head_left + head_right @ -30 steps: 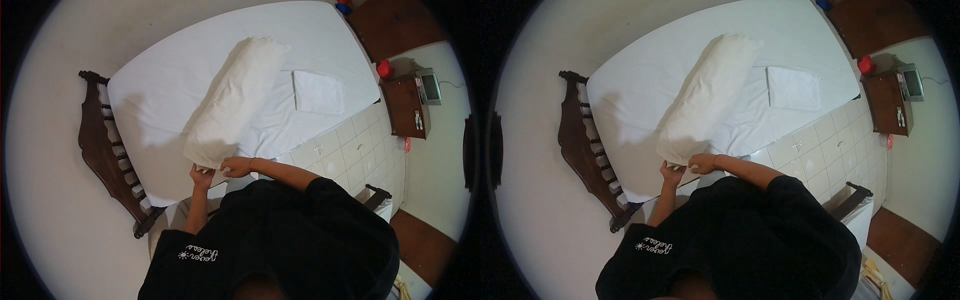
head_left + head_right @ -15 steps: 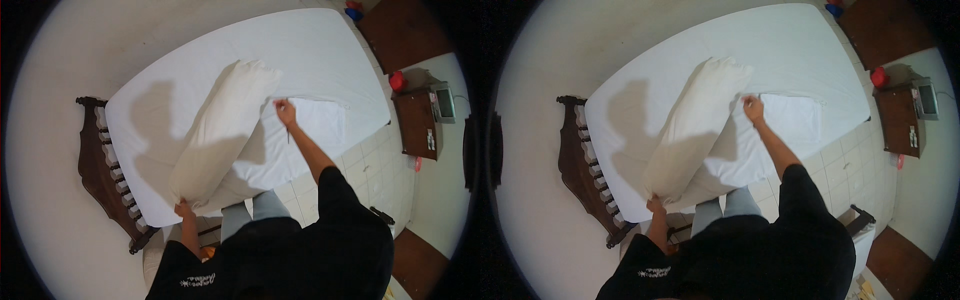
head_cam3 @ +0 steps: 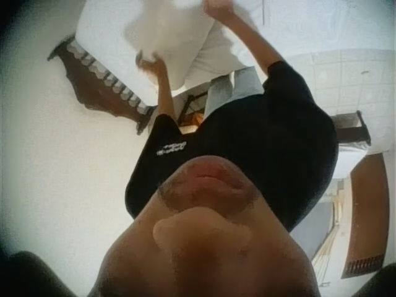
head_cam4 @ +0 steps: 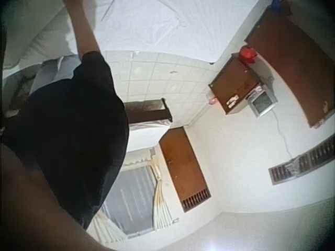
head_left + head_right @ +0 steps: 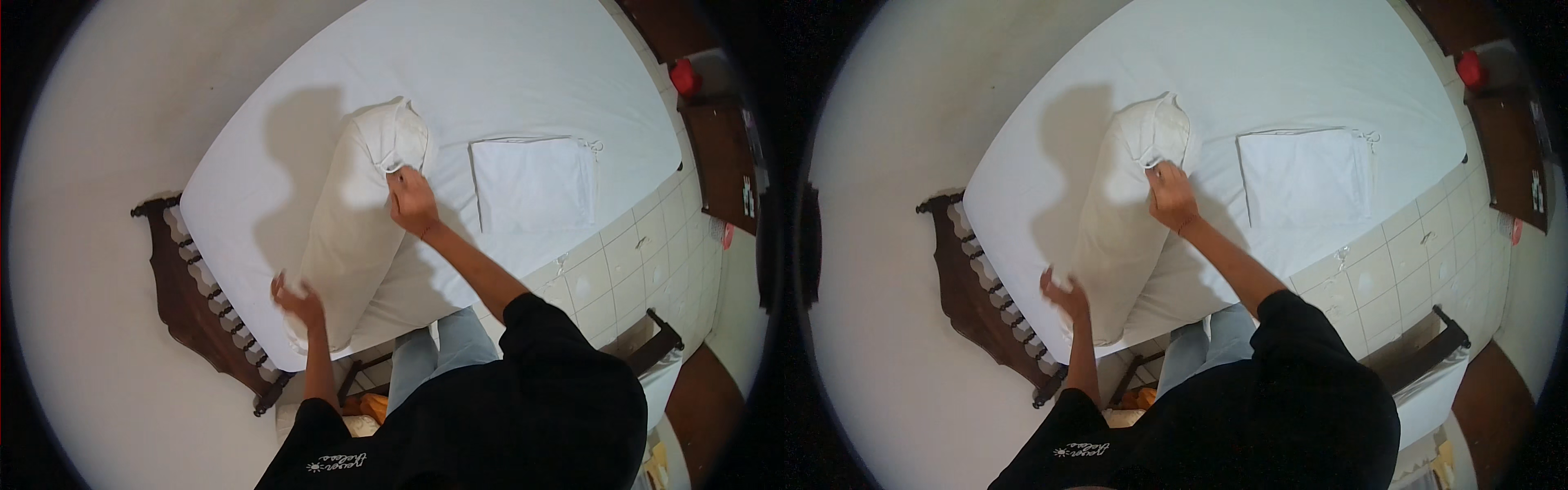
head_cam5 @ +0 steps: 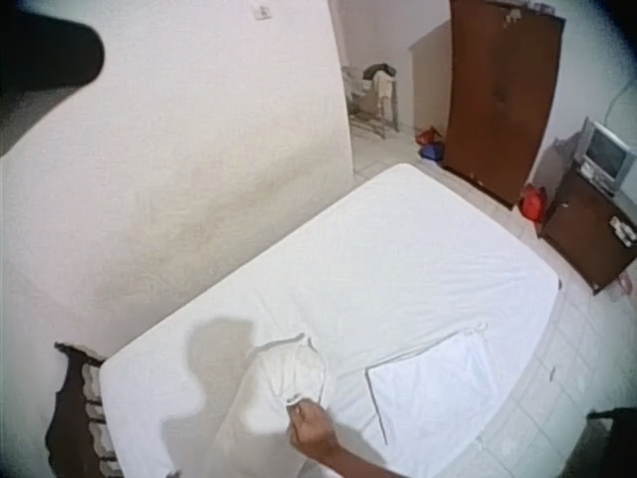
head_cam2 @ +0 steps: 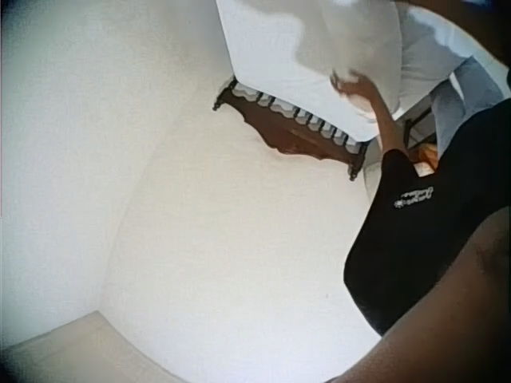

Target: Insert a pillow into a white pillowcase and tie the strings to secure it on a bed.

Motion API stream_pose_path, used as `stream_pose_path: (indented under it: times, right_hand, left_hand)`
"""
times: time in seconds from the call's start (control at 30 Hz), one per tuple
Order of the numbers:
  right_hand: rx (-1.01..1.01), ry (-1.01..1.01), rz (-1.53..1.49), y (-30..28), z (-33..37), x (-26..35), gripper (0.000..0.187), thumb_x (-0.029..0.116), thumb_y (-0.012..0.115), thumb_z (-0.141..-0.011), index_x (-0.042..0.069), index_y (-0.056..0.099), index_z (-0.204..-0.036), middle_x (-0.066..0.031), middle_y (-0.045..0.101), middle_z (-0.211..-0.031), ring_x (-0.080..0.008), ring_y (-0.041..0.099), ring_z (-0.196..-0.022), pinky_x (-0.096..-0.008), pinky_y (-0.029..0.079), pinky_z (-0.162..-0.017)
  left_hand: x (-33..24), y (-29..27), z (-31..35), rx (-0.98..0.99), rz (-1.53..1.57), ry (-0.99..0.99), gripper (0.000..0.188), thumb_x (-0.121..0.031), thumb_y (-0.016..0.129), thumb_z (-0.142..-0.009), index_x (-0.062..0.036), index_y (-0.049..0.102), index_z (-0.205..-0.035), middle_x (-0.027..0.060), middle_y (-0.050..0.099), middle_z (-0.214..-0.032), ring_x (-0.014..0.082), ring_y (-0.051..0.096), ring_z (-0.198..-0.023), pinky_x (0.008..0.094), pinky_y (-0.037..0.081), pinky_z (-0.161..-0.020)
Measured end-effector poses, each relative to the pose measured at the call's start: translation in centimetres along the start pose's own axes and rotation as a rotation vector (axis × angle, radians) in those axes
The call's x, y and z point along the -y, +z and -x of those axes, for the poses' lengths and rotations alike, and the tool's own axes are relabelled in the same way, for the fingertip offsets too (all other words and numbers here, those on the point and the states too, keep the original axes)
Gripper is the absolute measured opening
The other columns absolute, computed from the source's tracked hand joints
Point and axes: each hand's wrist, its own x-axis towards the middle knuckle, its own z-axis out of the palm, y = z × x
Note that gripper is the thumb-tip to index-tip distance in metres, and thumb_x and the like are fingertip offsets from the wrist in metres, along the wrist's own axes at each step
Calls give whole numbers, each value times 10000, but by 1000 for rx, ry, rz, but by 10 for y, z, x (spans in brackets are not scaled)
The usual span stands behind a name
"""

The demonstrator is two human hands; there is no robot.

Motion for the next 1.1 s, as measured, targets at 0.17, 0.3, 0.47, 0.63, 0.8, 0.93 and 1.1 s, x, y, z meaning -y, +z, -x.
stream_pose_path:
  times: [0.17, 0.3, 0.47, 0.63, 0.8, 0.93, 1.1]
  right_hand:
    - [-30, 171, -214, -18, -7, -40, 220, -82, 593, -755, 48, 678, -911, -145, 597, -973, -295, 612, -892, -363, 518, -748]
    - [-224, 544, -311, -24, -70, -111, 203, 7, 662, -793, 51, 722, -983, -106, 673, -949, -236, 651, -824, -339, 537, -751]
    - [541, 465, -422, -33, -112, -194, 211, 83, 697, -764, 35, 742, -964, -113, 731, -862, -225, 676, -768, -317, 535, -736]
    - [465, 450, -94, -49, -108, -166, 195, 156, 691, -747, 48, 761, -894, -133, 731, -791, -214, 674, -711, -337, 536, -688]
    - [141, 538, -202, -78, -74, -166, 175, 103, 678, -760, 35, 761, -898, -160, 725, -767, -172, 680, -658, -304, 529, -658]
    - [138, 693, -254, -123, -33, -218, 133, 58, 671, -757, 8, 757, -846, -125, 722, -705, -80, 609, -631, -286, 515, -625]
    - [122, 681, -222, -117, -35, -194, 122, 64, 673, -756, 6, 755, -824, -92, 720, -687, -75, 600, -626, -290, 511, -614]
  left_hand:
    - [-136, 72, -83, 330, 426, 40, 537, -297, 640, -926, -94, 489, -1400, 144, 447, -1398, 369, 383, -1322, 515, 303, -1089]
    - [-170, 85, -62, 559, 99, -149, 523, -326, 620, -939, -63, 496, -1374, 185, 493, -1371, 368, 443, -1284, 494, 340, -1070]
    - [-143, 78, -11, 429, 304, 86, 431, -177, 626, -932, -82, 523, -1339, 137, 523, -1318, 343, 471, -1251, 470, 358, -1050]
    - [16, 31, 53, -332, 30, -677, 379, -143, 607, -945, -20, 520, -1293, 206, 530, -1285, 365, 540, -1170, 481, 449, -993]
    - [181, -48, 141, 152, 357, -1686, 717, -603, 560, -896, -11, 535, -1300, 193, 675, -1058, 305, 667, -911, 464, 549, -747]
    - [120, -16, 163, 130, 213, -1553, 592, -563, 541, -936, -14, 654, -1129, 173, 707, -965, 325, 669, -838, 483, 528, -689]
    - [125, -47, 153, 115, -292, -1082, 538, -482, 413, -1012, -26, 691, -1079, 210, 704, -1015, 430, 656, -908, 544, 510, -757]
